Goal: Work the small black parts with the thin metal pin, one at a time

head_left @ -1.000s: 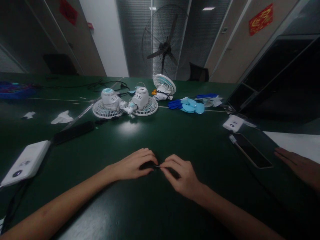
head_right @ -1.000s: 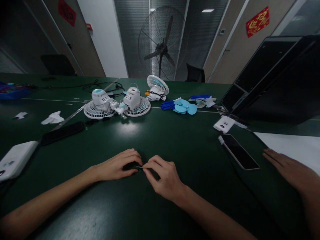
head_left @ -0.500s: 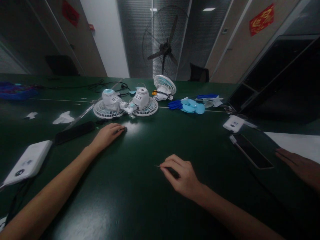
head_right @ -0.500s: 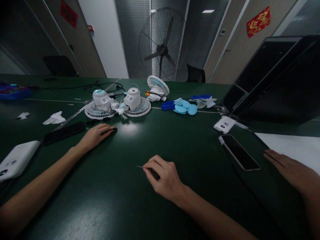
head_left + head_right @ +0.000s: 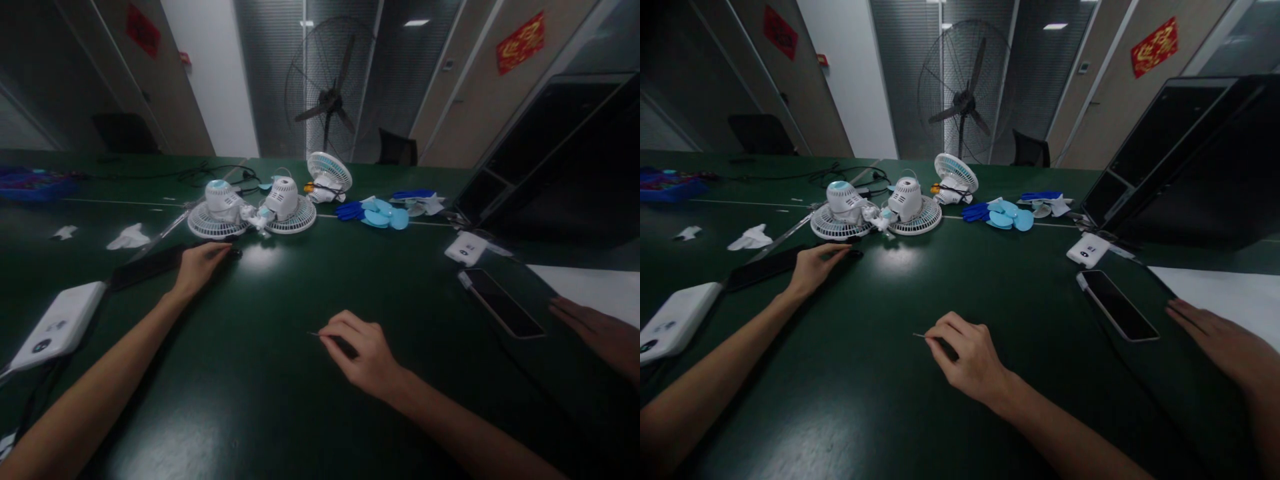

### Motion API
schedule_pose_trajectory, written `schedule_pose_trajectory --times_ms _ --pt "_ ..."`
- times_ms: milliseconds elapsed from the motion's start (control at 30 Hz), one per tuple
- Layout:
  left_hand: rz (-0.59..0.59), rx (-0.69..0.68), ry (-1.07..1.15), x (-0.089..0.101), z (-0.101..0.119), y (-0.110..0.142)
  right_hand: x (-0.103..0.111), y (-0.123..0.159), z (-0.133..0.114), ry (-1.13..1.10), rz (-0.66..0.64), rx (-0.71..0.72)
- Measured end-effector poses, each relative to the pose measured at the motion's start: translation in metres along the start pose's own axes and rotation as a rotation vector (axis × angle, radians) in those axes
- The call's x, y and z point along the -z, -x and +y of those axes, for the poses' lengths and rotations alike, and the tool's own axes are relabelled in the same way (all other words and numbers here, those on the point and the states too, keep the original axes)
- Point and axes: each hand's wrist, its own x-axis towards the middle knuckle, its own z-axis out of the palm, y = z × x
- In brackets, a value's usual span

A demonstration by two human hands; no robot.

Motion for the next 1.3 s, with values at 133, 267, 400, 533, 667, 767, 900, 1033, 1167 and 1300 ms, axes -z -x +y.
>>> schedule_pose_trajectory --times_ms 133,267,400,533,667,767,900,1033,1167,1300 --pt "0.017 0.015 0.057 -0.001 0.005 -0.001 0.001 -0.001 -0.001 -0.002 -0.004 -0.005" --pt "-0.034 0.024 0.112 -0.002 0.011 -0.002 0.001 -0.003 -0.002 -0.03 -0.007 -0.006" --pt "-0.007 0.032 0.136 -0.002 0.009 -0.002 0.0 -0.002 -0.001 -0.03 -0.008 -0.009" --pt "-0.03 0.052 0.165 -0.004 0.003 -0.003 -0.001 0.0 0.0 -0.024 -0.022 -0.023" --pt "-0.043 0.082 0.178 -0.005 -0.002 -0.005 -0.001 0.0 0.0 -0.035 -0.023 -0.024" --pt "-0.056 0.11 0.212 -0.006 -0.002 -0.008 -0.001 0.0 0.0 -0.037 -0.029 -0.03" --pt "-0.104 0.231 0.329 -0.006 0.002 -0.013 -0.001 0.001 0.0 -0.039 -0.041 -0.035" --pt "-0.132 0.316 0.387 -0.005 0.007 -0.017 -0.001 0.0 0.0 -0.049 -0.045 -0.025" --pt "-0.145 0.308 0.391 -0.005 0.004 -0.017 -0.001 -0.001 -0.001 -0.037 -0.042 -0.021" --pt "-0.149 0.255 0.334 -0.006 -0.003 -0.015 -0.001 -0.001 -0.001 -0.035 -0.043 -0.016"
